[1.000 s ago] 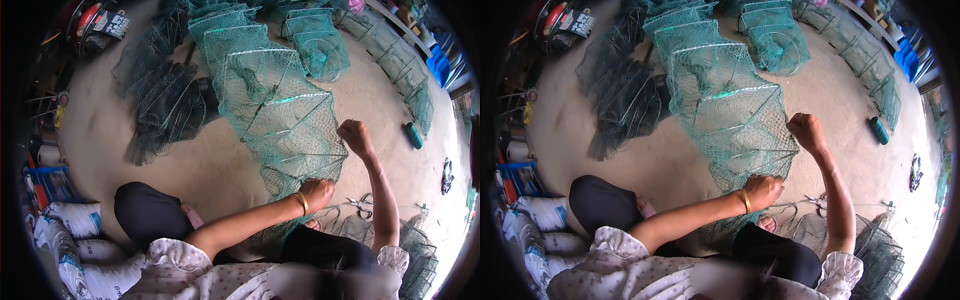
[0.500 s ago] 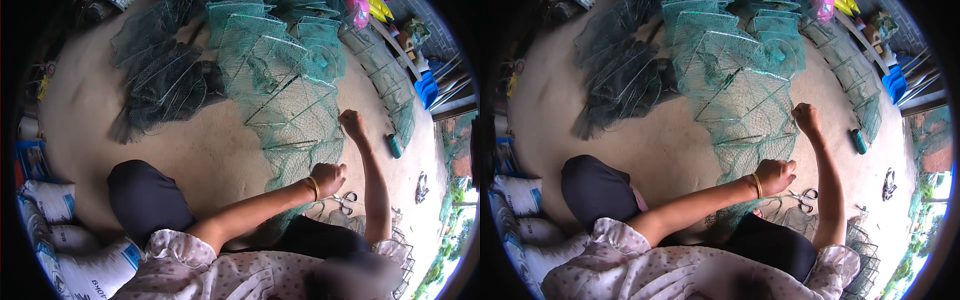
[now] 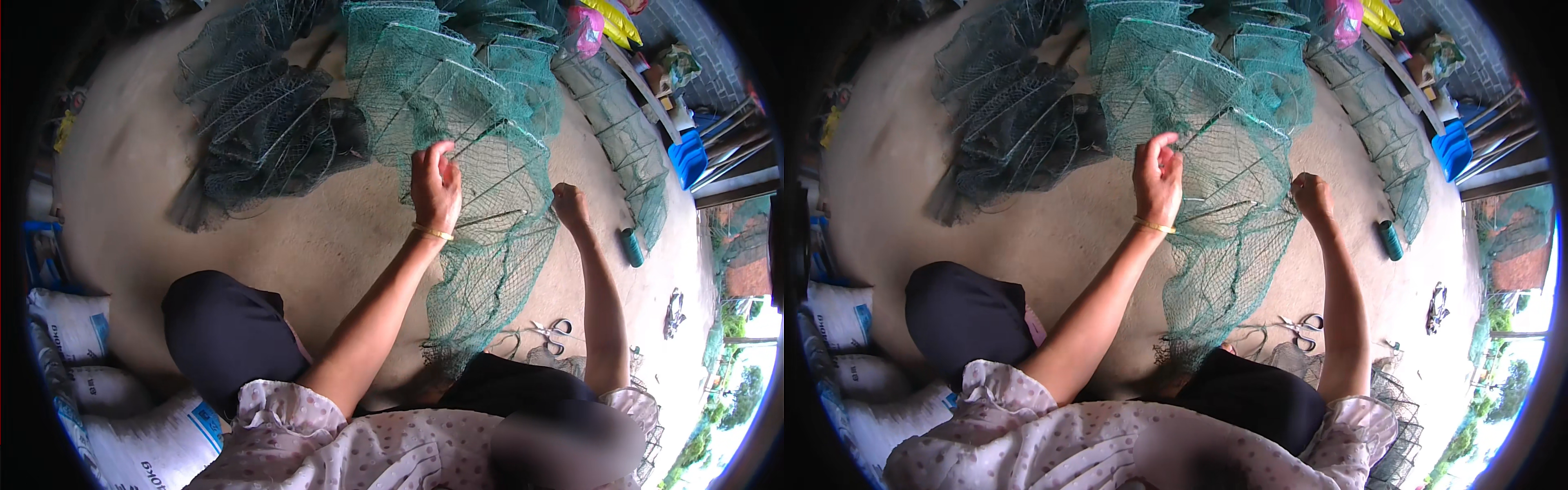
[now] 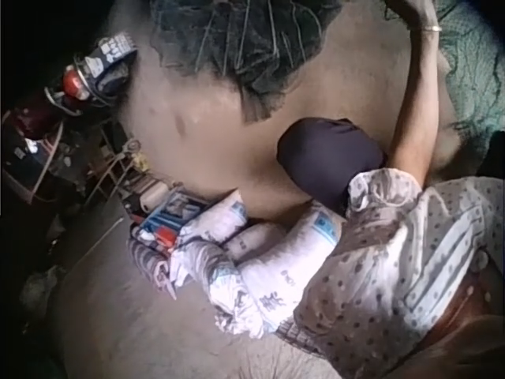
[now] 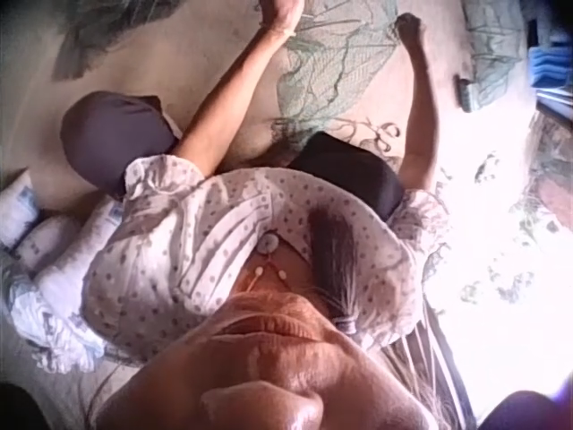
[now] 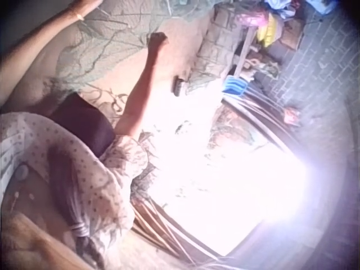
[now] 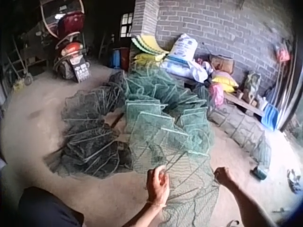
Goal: Repairing or assembling a green mesh fishing net using thread and scissors.
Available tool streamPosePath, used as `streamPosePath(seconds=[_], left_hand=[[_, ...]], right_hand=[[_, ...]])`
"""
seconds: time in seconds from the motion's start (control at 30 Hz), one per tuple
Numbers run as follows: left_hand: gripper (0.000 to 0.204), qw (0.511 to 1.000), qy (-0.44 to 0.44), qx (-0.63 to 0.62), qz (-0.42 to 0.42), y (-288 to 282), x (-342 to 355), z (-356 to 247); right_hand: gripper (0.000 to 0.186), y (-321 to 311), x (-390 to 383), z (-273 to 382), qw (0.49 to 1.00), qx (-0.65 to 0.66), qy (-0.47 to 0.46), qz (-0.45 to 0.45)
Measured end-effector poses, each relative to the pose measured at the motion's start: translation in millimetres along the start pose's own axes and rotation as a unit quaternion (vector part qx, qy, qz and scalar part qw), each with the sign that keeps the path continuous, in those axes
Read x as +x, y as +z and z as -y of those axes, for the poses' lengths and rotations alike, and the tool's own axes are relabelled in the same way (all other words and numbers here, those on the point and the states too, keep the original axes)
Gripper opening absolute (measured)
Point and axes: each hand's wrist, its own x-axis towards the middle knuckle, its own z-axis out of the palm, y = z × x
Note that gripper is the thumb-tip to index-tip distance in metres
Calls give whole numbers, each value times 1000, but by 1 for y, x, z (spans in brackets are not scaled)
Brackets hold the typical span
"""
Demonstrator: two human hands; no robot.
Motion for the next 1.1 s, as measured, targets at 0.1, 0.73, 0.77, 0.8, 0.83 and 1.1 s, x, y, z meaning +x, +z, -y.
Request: streamPosePath(seconds=[0.1,0.73,0.77,0.8,0.83,1.1], left_hand=[[29,999,12,19,40,8,-17,2],[37,975,154,68,141,35,-99,4],[34,969,143,69,188,36,-108,1],[36,961,159,74,216,36,-117,-1],[38,957,163,73,227,38,-125,-5],[53,940,183,80,278,46,-152,-15]], right_hand=[[13,2,8,-10,999,-31,5,7],[22,15,24,-60,996,11,50,74],[22,16,27,-62,995,14,51,83],[23,17,31,-65,994,9,60,96],[23,19,34,-67,994,19,58,95],[21,20,32,-64,988,110,112,17]])
